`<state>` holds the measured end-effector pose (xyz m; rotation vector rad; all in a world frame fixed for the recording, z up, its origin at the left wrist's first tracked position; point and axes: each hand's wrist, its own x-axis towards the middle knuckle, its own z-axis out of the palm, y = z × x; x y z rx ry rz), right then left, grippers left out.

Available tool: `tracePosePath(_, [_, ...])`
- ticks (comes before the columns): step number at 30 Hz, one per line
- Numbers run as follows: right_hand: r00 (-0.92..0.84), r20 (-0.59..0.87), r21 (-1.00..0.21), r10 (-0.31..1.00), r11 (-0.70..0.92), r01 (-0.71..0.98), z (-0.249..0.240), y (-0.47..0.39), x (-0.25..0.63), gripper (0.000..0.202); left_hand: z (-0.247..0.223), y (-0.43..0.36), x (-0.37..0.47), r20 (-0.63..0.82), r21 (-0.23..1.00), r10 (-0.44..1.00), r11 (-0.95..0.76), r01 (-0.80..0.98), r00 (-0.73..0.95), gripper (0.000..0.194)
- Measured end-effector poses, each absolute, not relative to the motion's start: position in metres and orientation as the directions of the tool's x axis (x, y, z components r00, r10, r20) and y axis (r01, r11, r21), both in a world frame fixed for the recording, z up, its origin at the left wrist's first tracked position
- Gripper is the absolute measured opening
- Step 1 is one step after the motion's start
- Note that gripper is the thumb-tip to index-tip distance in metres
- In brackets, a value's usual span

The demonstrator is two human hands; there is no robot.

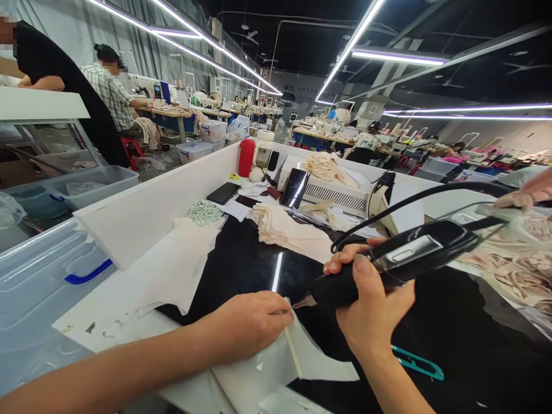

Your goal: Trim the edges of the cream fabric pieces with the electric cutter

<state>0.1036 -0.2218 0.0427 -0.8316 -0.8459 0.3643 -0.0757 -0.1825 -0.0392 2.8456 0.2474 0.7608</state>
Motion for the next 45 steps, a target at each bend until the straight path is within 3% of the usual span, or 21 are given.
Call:
tracePosePath(17, [0.678, 0.45, -0.79, 0.582, 0.613, -0.002, 0.047, -0.233, 0.107, 0.041, -0.032, -0.182, -0.08, 0.481, 0.209, 0.213, -0.97, 0.124, 0.851, 0.018])
tracePosePath(36, [0.622, 0.508, -0.774, 0.595, 0.633, 0.026, 0.039, -0.238, 0.108, 0.035, -0.032, -0.179, -0.084, 0.457, 0.216, 0.2, -0.97, 0.11, 0.867, 0.022])
tracePosePath(45, [0.654, 0.521, -0.753, 0.549, 0.656, 0.049, 0.047, -0.249, 0.116, 0.037, -0.016, -0.181, -0.08, 0.484, 0.135, 0.134, -0.988, 0.078, 0.865, 0.024])
